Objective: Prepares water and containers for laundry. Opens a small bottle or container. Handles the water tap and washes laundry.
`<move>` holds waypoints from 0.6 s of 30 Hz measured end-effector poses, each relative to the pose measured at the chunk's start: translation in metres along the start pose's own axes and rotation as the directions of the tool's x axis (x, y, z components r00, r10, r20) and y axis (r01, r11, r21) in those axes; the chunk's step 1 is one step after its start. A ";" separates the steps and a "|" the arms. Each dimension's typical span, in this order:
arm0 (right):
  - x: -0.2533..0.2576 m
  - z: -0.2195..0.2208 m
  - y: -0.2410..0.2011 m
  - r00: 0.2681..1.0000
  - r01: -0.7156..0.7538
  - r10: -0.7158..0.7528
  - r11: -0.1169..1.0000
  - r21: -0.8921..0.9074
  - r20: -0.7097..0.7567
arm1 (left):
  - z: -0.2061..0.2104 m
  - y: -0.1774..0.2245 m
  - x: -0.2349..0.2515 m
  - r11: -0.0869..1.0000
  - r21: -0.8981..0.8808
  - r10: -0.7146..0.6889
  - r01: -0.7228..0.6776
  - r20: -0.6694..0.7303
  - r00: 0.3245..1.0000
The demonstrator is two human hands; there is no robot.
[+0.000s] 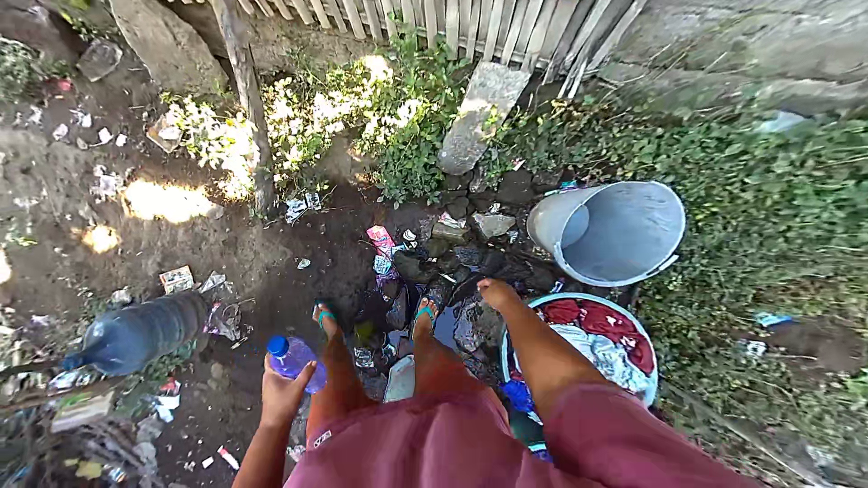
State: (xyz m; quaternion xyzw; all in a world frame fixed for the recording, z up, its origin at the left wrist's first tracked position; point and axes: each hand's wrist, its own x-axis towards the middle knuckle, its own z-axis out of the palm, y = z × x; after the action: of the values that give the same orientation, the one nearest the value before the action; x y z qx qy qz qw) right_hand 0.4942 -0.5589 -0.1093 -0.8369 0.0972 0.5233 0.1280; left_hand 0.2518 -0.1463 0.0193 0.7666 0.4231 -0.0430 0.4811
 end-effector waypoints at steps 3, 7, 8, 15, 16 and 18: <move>0.061 0.013 -0.050 1.000 -0.012 0.012 0.999 0.042 0.013 | 0.046 -0.021 0.050 0.997 0.072 0.014 -0.020 0.077 0.997; 0.162 0.048 -0.106 0.998 -0.033 0.030 0.998 0.045 0.059 | 0.136 -0.076 0.120 0.995 0.074 -0.079 0.066 0.185 0.980; 0.194 0.058 -0.117 0.997 -0.031 0.029 0.999 0.028 0.072 | 0.161 -0.095 0.136 0.994 0.065 -0.098 0.086 0.206 0.974; 0.419 0.159 -0.151 0.997 0.005 -0.008 0.999 -0.031 -0.075 | 0.251 -0.203 0.186 0.993 -0.106 -0.014 0.052 0.335 0.942; 0.444 0.170 -0.152 0.994 -0.002 -0.001 1.000 -0.031 -0.114 | 0.253 -0.209 0.190 0.992 -0.112 -0.011 0.054 0.356 0.935; 0.481 0.186 -0.156 0.983 -0.017 0.013 1.000 -0.019 -0.183 | 0.251 -0.208 0.200 0.991 -0.122 0.003 0.047 0.377 0.926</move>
State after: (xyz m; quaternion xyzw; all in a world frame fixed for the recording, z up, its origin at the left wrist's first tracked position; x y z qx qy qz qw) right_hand 0.5907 -0.3660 -0.6032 -0.8819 0.1095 0.4462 0.1059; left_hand 0.3218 -0.1823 -0.3550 0.7067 0.3335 -0.1673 0.6011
